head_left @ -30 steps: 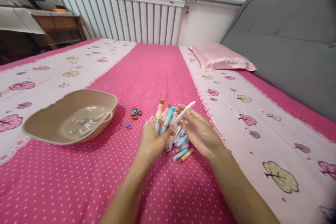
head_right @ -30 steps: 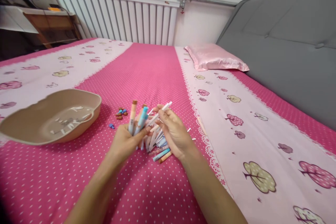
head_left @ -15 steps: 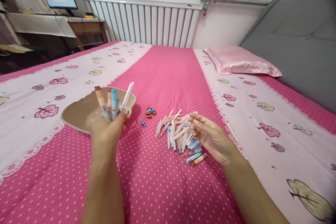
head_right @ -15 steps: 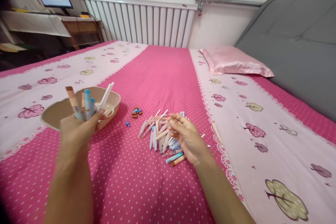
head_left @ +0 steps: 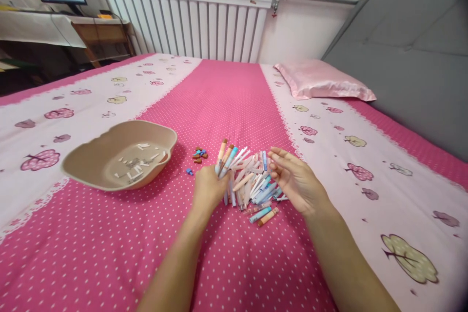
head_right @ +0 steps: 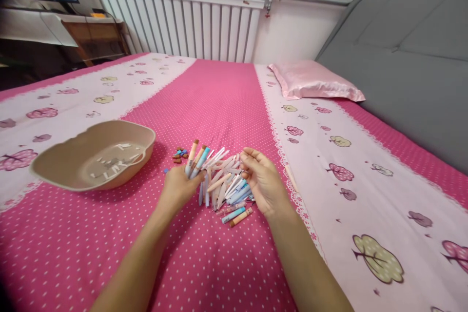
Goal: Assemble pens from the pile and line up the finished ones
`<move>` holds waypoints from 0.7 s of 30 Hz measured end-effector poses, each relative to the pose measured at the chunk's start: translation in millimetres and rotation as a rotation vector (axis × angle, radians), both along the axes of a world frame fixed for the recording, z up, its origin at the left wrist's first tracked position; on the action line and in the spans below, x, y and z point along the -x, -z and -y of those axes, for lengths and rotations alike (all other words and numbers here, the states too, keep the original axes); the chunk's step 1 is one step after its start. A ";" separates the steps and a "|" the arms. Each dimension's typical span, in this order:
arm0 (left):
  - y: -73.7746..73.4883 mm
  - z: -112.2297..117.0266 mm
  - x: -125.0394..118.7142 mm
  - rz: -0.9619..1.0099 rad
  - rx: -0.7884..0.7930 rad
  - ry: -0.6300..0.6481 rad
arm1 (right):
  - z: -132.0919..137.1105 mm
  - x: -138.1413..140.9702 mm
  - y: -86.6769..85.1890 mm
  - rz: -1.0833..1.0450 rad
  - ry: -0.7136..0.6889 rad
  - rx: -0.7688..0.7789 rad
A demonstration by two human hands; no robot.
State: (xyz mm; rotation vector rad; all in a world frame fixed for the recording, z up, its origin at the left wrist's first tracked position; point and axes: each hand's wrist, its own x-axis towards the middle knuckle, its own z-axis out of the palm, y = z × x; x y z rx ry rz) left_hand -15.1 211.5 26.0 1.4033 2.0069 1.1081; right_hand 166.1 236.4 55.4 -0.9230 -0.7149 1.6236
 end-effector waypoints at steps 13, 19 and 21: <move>-22.7 20.8 -26.6 0.881 0.234 0.504 | 20.9 22.3 2.6 0.302 -0.454 -0.133; -18.9 19.9 -24.4 1.073 0.286 0.564 | 11.4 8.6 4.9 0.316 -0.306 -0.194; -18.7 18.8 -23.6 1.067 0.320 0.542 | 5.3 2.7 5.1 0.333 -0.146 -0.202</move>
